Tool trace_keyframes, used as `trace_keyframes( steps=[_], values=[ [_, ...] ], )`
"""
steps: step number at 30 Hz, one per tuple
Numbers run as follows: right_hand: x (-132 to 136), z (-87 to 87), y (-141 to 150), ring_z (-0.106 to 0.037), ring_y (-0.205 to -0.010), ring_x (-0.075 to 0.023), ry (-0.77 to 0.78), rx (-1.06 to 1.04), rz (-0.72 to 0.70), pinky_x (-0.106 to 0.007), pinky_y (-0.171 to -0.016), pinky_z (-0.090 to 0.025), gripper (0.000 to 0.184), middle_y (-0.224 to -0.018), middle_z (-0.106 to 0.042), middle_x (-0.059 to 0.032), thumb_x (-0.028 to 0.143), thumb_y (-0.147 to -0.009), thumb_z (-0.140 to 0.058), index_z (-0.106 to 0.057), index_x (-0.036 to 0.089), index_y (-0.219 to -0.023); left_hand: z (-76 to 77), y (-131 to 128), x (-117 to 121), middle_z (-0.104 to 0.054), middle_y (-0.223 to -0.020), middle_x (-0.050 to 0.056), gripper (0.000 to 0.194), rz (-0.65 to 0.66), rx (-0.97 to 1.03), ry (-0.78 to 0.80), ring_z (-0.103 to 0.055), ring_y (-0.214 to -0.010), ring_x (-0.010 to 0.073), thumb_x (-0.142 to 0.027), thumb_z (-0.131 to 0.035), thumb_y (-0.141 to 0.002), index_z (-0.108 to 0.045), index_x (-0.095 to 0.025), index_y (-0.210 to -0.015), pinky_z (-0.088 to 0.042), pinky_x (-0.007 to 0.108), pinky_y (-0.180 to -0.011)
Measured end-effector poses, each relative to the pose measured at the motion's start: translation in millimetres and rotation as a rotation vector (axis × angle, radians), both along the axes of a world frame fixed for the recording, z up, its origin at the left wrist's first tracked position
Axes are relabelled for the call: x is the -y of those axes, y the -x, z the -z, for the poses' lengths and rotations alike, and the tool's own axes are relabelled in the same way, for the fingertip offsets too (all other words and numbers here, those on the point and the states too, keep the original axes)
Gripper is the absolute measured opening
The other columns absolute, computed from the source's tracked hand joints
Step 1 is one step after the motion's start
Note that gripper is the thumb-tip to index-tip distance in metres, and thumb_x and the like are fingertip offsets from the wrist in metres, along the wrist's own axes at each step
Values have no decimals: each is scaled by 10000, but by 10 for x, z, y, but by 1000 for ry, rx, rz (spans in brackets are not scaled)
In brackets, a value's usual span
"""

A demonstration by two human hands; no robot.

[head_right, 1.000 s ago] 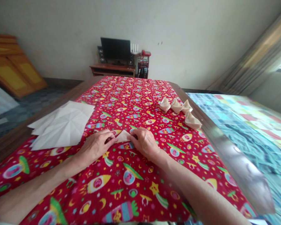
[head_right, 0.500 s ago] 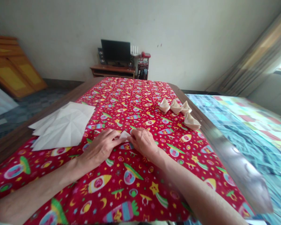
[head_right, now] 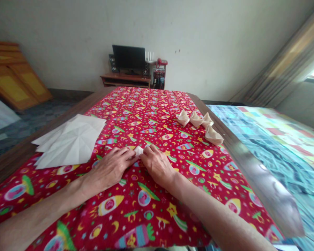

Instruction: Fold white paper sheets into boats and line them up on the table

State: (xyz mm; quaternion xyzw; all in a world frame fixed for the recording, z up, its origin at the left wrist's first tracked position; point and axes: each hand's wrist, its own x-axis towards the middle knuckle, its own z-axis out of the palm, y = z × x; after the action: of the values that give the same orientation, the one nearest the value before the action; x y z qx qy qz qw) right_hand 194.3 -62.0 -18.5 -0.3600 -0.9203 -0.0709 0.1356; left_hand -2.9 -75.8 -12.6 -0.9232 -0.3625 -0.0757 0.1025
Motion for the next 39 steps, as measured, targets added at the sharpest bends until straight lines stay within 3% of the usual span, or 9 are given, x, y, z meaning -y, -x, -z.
trace_keyframes(
  steps=[8, 18, 26, 34, 39],
  values=[
    [38, -56, -114, -508, -868, -184, 30, 67, 46, -273, -667, -443, 132, -946, -566, -76, 220, -909, -490, -612, 182, -942, -100, 68, 45, -583, -1092, 72, 300, -21, -42, -33, -484, -1044, 239, -102, -428, -873, -571, -163, -1130, -372, 395, -852],
    [59, -59, -169, -517, -807, -182, -19, 123, 86, -274, -625, -425, 154, -903, -579, -89, 166, -905, -467, -613, 164, -856, -108, 115, 103, -604, -1048, 91, 265, -68, -83, -53, -501, -1016, 250, -69, -414, -864, -623, -119, -1020, -411, 388, -845],
    [-71, -32, -45, -489, -865, -197, -152, 80, -21, -318, -711, -394, 189, -957, -586, -85, 245, -935, -435, -596, 162, -993, 85, 111, -23, -571, -996, 70, 326, -152, 199, 17, -524, -954, 197, -37, -415, -849, -606, -155, -1086, -469, 319, -872],
    [-237, 38, -61, -493, -805, -130, 21, -58, -142, -230, -676, -392, 188, -910, -569, -45, 207, -954, -406, -589, 171, -934, 138, 110, -56, -553, -1013, 77, 349, -150, 325, 76, -538, -977, 194, -37, -391, -854, -604, -151, -1105, -478, 319, -897],
    [-168, -5, -28, -497, -829, -177, -149, 88, -189, -292, -719, -402, 214, -898, -582, -85, 150, -946, -380, -560, 101, -1051, 158, 115, -85, -556, -1006, 73, 369, -154, 381, 110, -546, -970, 192, -36, -385, -853, -600, -159, -1127, -487, 306, -869]
  ],
)
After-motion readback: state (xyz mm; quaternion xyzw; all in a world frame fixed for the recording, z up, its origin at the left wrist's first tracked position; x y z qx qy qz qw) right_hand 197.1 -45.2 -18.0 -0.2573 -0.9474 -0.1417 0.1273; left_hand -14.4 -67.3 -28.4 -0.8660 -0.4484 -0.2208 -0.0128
